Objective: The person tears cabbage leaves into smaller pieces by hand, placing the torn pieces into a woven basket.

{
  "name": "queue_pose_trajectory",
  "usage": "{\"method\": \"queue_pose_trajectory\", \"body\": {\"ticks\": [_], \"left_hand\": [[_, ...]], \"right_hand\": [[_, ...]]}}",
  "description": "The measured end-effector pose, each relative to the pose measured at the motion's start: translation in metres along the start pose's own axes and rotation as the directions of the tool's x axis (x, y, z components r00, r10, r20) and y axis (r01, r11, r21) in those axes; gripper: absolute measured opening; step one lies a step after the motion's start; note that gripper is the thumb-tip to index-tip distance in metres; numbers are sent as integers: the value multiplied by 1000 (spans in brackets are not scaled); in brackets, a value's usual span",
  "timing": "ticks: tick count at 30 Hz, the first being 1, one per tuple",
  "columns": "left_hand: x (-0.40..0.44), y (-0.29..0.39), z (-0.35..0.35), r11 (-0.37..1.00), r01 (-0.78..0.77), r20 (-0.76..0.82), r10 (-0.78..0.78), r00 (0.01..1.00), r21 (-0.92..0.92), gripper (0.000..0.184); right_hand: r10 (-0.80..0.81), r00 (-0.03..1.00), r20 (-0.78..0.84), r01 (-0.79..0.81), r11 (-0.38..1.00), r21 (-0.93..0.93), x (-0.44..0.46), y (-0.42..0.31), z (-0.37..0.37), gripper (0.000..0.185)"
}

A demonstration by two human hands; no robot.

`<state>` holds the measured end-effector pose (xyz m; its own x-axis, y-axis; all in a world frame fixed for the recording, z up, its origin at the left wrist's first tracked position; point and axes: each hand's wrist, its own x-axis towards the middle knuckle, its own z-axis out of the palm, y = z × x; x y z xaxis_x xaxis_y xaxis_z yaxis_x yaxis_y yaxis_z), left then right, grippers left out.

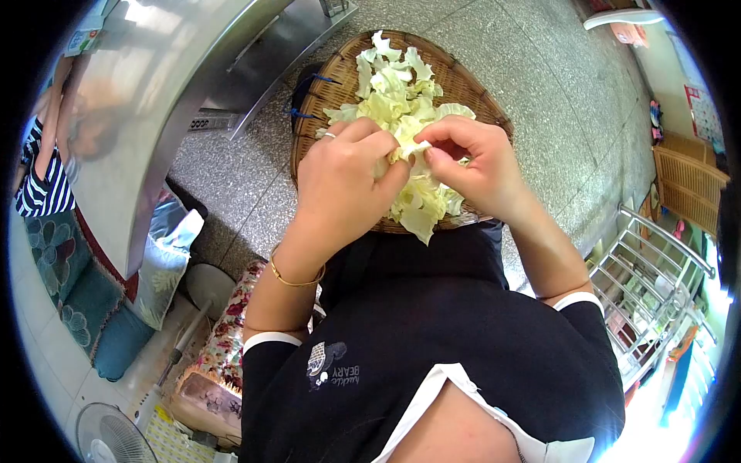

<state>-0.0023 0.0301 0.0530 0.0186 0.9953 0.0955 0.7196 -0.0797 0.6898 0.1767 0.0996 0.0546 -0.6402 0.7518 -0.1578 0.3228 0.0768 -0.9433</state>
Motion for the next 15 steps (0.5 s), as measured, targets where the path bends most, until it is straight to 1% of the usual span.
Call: {"method": "queue_pose_trajectory", "body": {"ticks": [1,3,7,9,10,12,13,15], "left_hand": [[0,0,0,1000,0,0,0,1000,1,13],[-1,0,0,1000,-7,15,7,1000,-1,12],[-2,-2,6,999,-44,-30,44,999,13,12],[-2,0,6,994,-104,-40,105,994,19,12],[-2,-1,7,994,-103,-41,104,994,18,12],[-1,-1,9,991,-131,-32,132,991,33,13],[-1,0,10,991,-132,-32,133,991,34,13],[0,1,13,990,-135,-36,136,990,36,13]], "right_hand": [[0,1000,0,0,1000,1,0,1,-1,15],[-149,987,68,158,976,-149,2,5,-3,14],[-169,982,80,182,963,-197,2,2,-3,15],[-101,992,75,114,975,-190,0,1,-2,14],[-101,992,77,114,975,-191,-1,2,-1,14],[-186,982,20,185,950,-252,-2,5,3,11],[-187,982,19,185,950,-252,-2,6,4,11],[-161,986,-33,150,964,-221,-2,8,6,10]]}}
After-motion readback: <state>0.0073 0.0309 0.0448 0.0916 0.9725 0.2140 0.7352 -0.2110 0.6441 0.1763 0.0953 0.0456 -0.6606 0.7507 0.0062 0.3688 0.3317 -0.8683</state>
